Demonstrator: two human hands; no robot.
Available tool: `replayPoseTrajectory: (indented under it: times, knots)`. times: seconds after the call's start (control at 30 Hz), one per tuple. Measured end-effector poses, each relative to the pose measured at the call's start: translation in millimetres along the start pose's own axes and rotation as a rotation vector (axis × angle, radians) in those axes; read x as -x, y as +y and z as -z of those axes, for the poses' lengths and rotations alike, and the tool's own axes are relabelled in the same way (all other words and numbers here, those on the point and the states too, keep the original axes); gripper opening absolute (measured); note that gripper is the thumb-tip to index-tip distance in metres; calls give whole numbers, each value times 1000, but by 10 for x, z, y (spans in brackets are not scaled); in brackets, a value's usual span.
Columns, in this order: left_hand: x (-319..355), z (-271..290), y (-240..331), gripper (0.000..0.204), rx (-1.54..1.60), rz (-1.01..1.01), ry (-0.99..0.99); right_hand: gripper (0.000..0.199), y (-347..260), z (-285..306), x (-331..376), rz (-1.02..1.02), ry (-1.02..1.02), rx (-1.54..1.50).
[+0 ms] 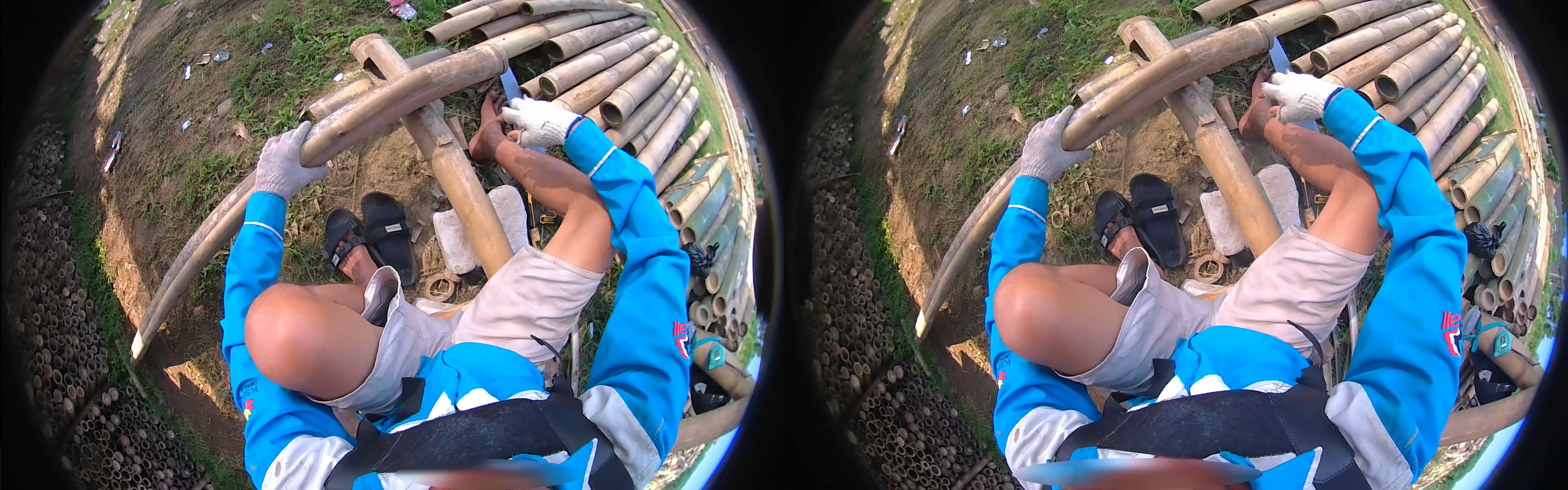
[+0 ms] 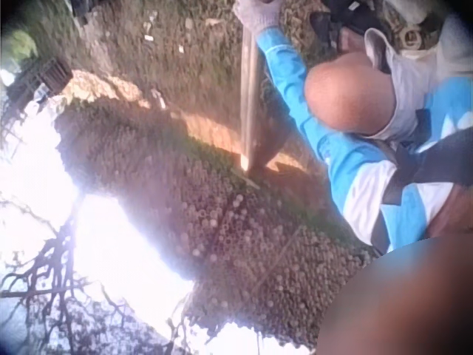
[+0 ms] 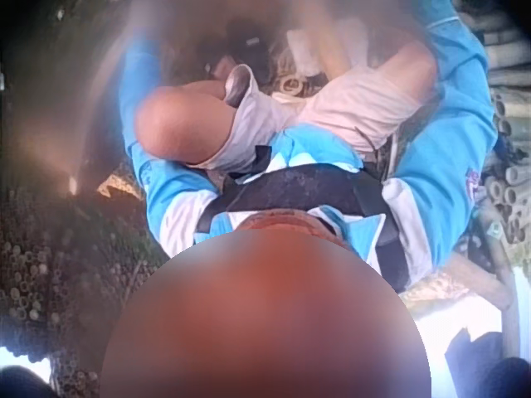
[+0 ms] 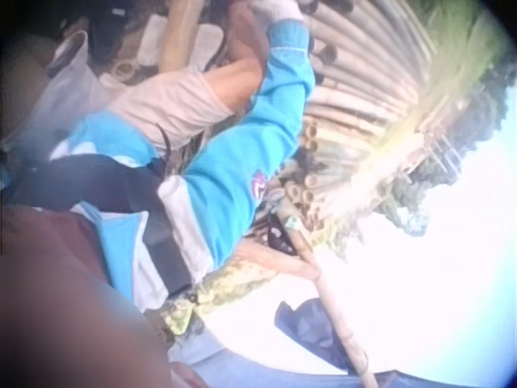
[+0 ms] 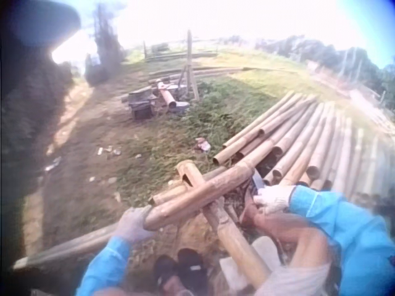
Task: The person sits on the ground and uses a hand saw to cut a long bamboo pole into shorter sections. They wipe the saw blade with a cloth, adjust the bamboo, and continue sawing through the pole.
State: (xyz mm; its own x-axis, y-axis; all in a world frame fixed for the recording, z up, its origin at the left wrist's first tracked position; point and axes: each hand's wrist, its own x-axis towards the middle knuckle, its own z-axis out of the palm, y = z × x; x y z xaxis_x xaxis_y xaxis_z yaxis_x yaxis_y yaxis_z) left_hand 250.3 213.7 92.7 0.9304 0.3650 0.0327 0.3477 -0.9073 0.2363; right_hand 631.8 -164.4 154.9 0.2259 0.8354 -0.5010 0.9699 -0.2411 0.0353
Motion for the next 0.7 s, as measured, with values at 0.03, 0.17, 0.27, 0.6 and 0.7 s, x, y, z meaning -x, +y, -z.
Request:
replayPoseTrajectory:
  times: [0.03,0.17,0.27,0.6,0.7]
  knots:
    - [-74,0,61,109,14,16,-44,57,243,-128,219,-150,-124,-82]
    - [-293,6,236,111,21,67,-128,58,699,-991,539,-580,-97,-619]
    - [-358,-3,302,112,8,111,-163,58,330,-1827,189,-765,212,-1084]
    - [-371,90,470,113,16,181,-196,57,-700,-2590,-446,-806,684,-2084]
    - [-375,93,494,113,13,181,-181,57,-769,-2608,-483,-782,702,-2172]
